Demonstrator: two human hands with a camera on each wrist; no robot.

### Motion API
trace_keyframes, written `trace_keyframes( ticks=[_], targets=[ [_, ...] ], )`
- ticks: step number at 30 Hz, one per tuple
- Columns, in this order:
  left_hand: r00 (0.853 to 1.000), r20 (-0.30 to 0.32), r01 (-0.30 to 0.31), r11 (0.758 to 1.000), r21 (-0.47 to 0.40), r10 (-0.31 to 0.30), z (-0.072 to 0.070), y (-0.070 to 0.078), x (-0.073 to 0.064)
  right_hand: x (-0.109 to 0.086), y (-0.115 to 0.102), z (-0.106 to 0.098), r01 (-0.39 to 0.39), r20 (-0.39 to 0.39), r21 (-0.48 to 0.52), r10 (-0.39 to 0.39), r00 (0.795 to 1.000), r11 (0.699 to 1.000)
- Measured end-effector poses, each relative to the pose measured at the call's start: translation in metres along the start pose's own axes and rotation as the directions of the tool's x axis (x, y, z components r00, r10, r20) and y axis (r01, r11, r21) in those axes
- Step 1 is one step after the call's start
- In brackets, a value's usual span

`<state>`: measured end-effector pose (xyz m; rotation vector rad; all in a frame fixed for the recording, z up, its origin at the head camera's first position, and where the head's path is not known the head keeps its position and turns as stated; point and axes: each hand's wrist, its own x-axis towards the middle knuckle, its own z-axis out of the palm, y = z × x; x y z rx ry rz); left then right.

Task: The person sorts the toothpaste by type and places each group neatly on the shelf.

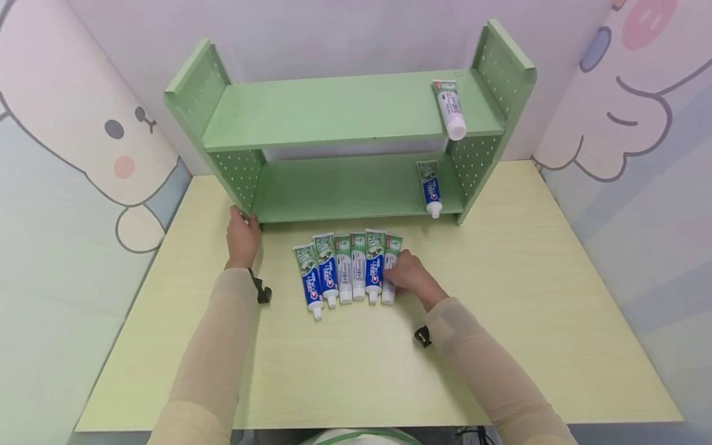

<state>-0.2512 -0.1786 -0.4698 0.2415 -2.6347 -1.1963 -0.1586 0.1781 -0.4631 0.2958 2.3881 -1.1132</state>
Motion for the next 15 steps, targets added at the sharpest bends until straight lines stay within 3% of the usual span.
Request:
trace_keyframes(
  ticks=[9,15],
  targets=[
    [1.000,0.008,0.009,1.000,-0.002,-0.009,-0.0010,0.0006,-0.0006,0.0040,0.0035,-0.0020,0.012,-0.017,0.004,-0.012,1.000,1.000],
    [1.000,0.012,0.011,1.000,-0.005,-0.011,-0.0005,0.0002,-0.0010,0.0093,0.0076,-0.0076,0.001,-0.009,0.057,0.000,1.000,0.998]
  ],
)
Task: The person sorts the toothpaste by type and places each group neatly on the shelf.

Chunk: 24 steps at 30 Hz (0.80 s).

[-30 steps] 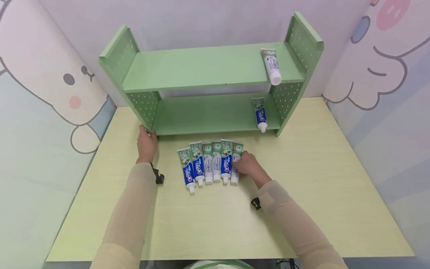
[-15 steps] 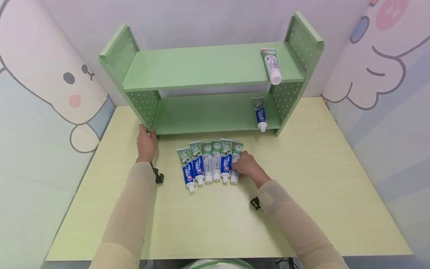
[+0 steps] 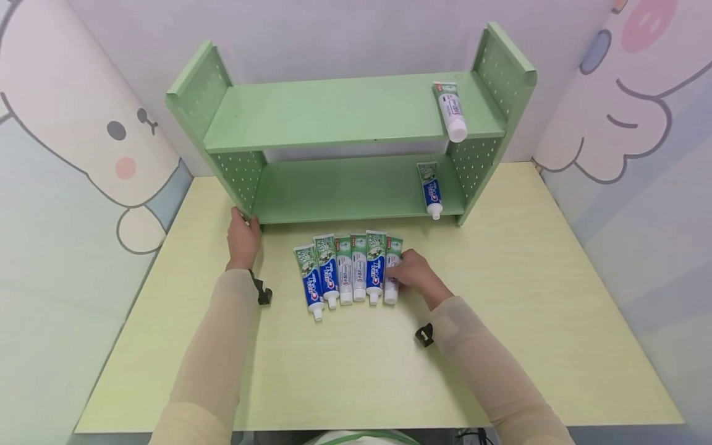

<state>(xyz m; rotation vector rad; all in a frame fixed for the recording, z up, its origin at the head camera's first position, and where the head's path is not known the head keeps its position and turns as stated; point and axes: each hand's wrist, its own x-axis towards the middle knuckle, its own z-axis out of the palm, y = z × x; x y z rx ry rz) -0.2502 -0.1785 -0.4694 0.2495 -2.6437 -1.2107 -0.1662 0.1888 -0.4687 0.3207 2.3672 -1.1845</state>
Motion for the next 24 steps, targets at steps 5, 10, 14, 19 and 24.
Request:
trace_keyframes(
  ticks=[5,10,14,19,24],
  targets=[
    [1.000,0.001,0.005,1.000,0.001,-0.005,0.000,0.001,0.000,0.000,0.002,-0.006,-0.030,0.015,0.066,0.029,0.999,0.997],
    [1.000,-0.002,0.005,1.000,0.004,-0.005,0.000,0.000,0.000,-0.003,0.003,-0.012,-0.052,0.025,0.121,0.050,0.998,0.991],
    [1.000,-0.005,0.005,1.000,0.006,-0.005,0.000,0.000,0.000,-0.007,0.002,-0.015,-0.049,0.034,0.147,0.045,0.998,0.988],
    [1.000,-0.010,0.004,1.000,0.011,-0.004,0.001,0.001,0.000,-0.013,-0.002,-0.020,-0.025,0.036,0.180,0.019,0.999,0.983],
    [1.000,-0.011,0.005,1.000,0.015,-0.005,0.001,0.000,0.000,-0.021,-0.009,-0.026,0.016,0.036,0.196,-0.024,0.999,0.980]
  ],
)
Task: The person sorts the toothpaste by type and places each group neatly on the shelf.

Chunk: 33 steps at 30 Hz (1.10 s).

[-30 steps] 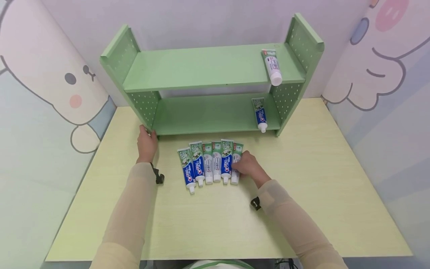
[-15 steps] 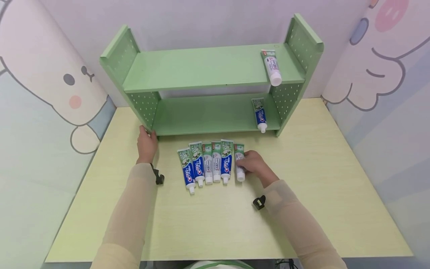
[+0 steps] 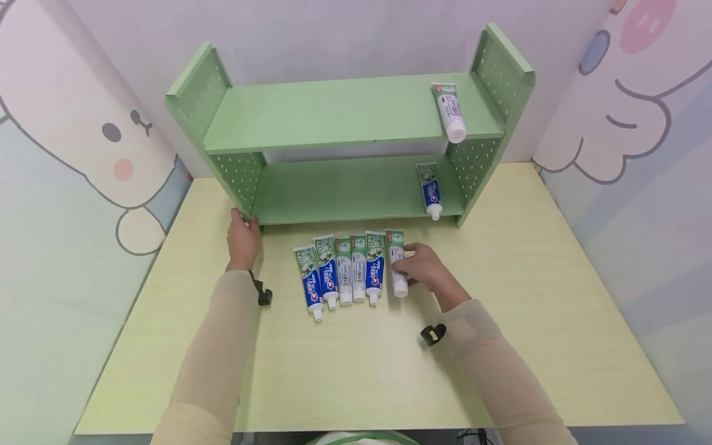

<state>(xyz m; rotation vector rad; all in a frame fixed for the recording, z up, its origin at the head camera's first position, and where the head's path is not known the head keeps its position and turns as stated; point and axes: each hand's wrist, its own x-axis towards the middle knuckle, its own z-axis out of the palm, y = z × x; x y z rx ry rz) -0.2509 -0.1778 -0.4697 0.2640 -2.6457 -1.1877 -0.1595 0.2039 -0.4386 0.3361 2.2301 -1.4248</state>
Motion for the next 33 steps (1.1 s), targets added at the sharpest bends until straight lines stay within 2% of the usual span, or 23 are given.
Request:
trace_keyframes(
  ticks=[14,33],
  targets=[
    [1.000,0.006,0.008,1.000,0.000,-0.008,-0.001,0.001,-0.002,-0.014,-0.018,-0.008,0.105,0.005,0.023,-0.105,0.994,0.994],
    [1.000,0.009,0.000,1.000,-0.006,0.000,-0.001,0.000,-0.002,-0.022,-0.029,-0.009,0.148,-0.024,0.053,-0.147,0.989,0.988]
  ],
)
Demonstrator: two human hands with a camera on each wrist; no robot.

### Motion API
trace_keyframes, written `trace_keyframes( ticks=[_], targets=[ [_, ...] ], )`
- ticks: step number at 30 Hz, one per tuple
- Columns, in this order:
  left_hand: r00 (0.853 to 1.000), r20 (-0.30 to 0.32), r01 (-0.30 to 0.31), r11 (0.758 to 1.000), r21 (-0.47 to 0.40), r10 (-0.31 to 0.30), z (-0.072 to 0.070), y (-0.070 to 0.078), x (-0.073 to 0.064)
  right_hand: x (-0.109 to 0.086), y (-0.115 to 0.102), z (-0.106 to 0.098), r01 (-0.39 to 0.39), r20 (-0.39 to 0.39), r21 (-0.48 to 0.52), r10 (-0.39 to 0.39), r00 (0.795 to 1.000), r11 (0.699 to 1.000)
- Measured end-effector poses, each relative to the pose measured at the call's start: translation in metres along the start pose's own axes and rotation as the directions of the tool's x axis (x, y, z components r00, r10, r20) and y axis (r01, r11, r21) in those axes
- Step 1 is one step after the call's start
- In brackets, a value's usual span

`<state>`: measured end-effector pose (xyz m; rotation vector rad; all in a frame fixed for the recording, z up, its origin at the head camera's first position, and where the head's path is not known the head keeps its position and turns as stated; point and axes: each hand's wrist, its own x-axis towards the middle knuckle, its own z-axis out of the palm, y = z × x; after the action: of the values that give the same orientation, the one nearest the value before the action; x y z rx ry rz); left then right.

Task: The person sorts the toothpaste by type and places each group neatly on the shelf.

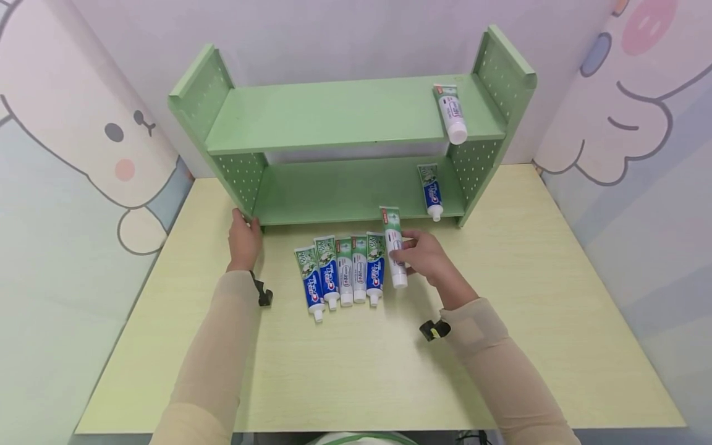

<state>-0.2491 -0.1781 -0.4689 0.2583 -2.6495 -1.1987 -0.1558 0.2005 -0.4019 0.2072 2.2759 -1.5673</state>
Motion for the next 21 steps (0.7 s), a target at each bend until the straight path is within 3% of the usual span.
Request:
trace_keyframes(
  ticks=[21],
  targets=[
    [1.000,-0.014,-0.009,1.000,0.001,0.009,-0.001,0.000,-0.001,-0.010,-0.032,-0.007,0.082,0.019,0.003,-0.082,0.996,0.997]
  ],
)
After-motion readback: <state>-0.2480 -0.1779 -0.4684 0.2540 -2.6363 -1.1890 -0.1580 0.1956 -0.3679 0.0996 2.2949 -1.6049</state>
